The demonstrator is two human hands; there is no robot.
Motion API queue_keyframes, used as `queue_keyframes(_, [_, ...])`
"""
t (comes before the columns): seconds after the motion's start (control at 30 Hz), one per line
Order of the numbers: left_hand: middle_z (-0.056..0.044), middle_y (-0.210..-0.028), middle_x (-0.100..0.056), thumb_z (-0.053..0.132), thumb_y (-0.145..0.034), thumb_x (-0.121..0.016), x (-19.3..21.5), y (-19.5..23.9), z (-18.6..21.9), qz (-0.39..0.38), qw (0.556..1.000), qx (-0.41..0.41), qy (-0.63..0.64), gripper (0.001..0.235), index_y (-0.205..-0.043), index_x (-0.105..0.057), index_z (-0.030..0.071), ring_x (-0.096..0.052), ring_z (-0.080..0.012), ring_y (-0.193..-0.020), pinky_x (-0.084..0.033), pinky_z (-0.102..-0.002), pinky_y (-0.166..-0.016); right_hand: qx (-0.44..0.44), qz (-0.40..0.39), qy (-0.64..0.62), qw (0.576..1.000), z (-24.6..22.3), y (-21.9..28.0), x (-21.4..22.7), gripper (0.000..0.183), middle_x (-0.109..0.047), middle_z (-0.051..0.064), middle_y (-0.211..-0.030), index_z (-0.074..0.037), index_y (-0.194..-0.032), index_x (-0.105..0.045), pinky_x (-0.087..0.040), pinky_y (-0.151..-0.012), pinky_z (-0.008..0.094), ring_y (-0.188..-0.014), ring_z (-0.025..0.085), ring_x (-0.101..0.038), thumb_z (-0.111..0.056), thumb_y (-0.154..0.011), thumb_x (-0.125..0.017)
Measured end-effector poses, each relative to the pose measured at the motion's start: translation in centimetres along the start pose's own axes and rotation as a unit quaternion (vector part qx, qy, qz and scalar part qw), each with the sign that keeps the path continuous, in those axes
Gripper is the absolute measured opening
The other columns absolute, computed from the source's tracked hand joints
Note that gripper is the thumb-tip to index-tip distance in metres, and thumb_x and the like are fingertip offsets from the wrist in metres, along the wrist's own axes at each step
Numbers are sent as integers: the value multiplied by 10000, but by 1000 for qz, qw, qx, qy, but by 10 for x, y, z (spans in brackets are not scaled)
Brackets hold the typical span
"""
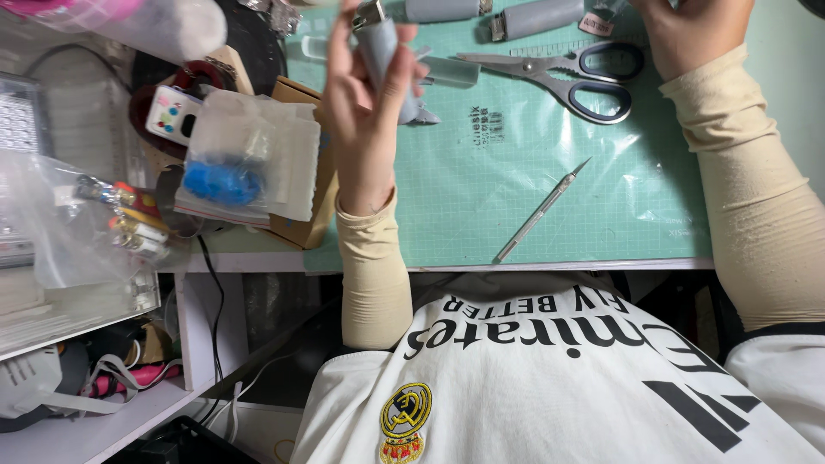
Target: The person uses a precision craft knife to scrape and clean the internal metal components of a gray disposable lighter. They repeatedly rotate the lighter to access different areas around the nozzle and ignition mechanism, removing debris or residue from the metal parts.
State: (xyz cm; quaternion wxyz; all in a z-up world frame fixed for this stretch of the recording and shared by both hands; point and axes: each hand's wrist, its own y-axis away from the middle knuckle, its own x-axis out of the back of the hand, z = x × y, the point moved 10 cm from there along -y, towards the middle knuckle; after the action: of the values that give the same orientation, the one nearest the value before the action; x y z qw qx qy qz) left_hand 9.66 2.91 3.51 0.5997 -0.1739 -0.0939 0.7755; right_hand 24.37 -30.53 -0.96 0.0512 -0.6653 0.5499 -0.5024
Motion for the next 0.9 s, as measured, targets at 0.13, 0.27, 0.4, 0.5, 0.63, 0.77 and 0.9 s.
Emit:
queue_keyframes(0.13, [-184, -1465, -584, 333, -1214, -391, -17, 0, -6, -66, 964, 70, 249, 496, -1633, -265, 97, -648, -239, -1228, -585, -370, -1018, 13, 22, -17, 1000, -35, -19, 7, 88, -711, 164, -1003, 113, -1103, -676, -501, -706, 292, -896, 223, -685, 136, -1018, -677])
queue_keyframes(0.27, [-196, -1571, -451, 349, -1199, -322, -30, -3, -3, -87, 938, 93, 322, 536, -1650, -193, 91, -517, -300, -1428, -501, -426, -1195, 29, 18, -4, 999, -74, -36, 18, 197, -747, 123, -1078, 33, -1151, -695, -538, -714, 283, -966, 208, -725, 98, -972, -743])
queue_keyframes(0.4, [-193, -1632, -380, 575, -1150, -229, -44, 0, 3, -121, 909, 97, 387, 732, -1679, -122, 81, -404, -296, -1526, -414, -399, -1236, -22, 17, -57, 998, -102, -47, 28, 264, -738, 128, -1215, 10, -1286, -671, -558, -864, 301, -1112, 184, -740, 112, -1044, -689])
queue_keyframes(0.5, [-203, -1642, -342, 725, -1075, -154, -64, 4, 6, -150, 888, 106, 422, 903, -1688, -56, 69, -337, -300, -1548, -341, -386, -1258, 8, -3, -123, 992, -147, -51, 36, 375, -652, 203, -1401, 62, -1390, -583, -559, -991, 332, -1272, 229, -651, 153, -1035, -662])
queue_keyframes(0.63, [-182, -1704, -200, 800, -984, -114, -113, 26, 13, -221, 896, 118, 365, 1033, -1724, 44, 97, -220, -277, -1578, -210, -393, -1308, -279, -77, -426, 857, -148, -11, 7, 472, -624, 100, -1388, 4, -1459, -448, -560, -1013, 230, -1257, 117, -634, -31, -995, -529])
queue_keyframes(0.77, [-120, -1756, 20, 794, -981, -110, -156, 61, 23, -287, 910, 100, 281, 1001, -1694, 131, 132, -37, -216, -1645, -29, -346, -1359, -233, -82, -439, 864, -171, 9, 6, 596, -612, 134, -1371, -9, -1612, -379, -542, -935, 244, -1101, 139, -591, -6, -1050, -580])
queue_keyframes(0.9, [-125, -1770, 8, 655, -1113, -199, -158, 68, 33, -327, 932, 34, 151, 837, -1678, 99, 113, -75, -243, -1623, -37, -371, -1352, -228, -71, -393, 888, -146, 27, 40, 596, -644, 156, -1364, 24, -1576, -425, -576, -907, 264, -1159, 203, -677, 10, -1024, -651])
